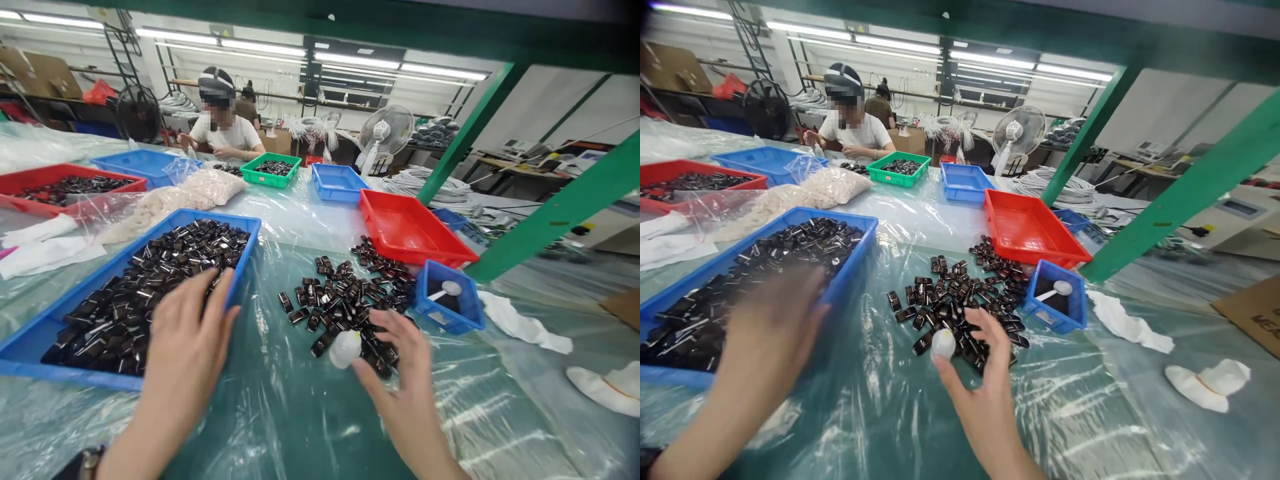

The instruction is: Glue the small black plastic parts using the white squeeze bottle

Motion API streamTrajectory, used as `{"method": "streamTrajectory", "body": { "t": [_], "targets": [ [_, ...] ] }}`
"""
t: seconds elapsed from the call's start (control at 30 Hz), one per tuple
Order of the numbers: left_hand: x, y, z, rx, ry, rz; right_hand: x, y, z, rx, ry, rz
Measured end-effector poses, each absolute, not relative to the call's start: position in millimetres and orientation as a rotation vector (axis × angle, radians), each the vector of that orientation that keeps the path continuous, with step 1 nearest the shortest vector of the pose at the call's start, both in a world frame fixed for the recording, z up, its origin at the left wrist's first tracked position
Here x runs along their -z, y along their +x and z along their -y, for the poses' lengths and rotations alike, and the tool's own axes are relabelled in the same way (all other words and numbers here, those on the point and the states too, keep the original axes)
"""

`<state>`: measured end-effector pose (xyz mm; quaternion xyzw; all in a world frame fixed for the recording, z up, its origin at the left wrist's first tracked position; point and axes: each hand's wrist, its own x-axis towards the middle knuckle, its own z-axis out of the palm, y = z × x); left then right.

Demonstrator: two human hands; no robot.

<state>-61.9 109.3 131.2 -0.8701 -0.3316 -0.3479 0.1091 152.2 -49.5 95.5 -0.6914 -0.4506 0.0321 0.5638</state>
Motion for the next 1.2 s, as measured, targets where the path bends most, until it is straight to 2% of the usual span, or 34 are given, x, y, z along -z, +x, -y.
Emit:
{"method": "streamTrajectory", "body": {
  "t": [0.13,0.27,0.4,0.9,1.2],
  "targets": [
    [-101,-17,-92,0.627,-2.777,0.693,-79,152,46,-0.47,-1.777,1.11],
    [-80,19,-97,0.494,-2.85,0.724,-82,151,49,-0.518,-1.78,1.117],
    [-77,18,-107,0.435,-2.949,0.793,-88,157,54,-0.49,-1.767,1.061],
    [-92,-15,-80,0.701,-3.403,1.003,-83,172,66,-0.355,-1.708,0.987],
    [-106,-25,-76,0.848,-3.563,0.934,-100,150,70,-0.661,-1.662,0.889]
  ]
}}
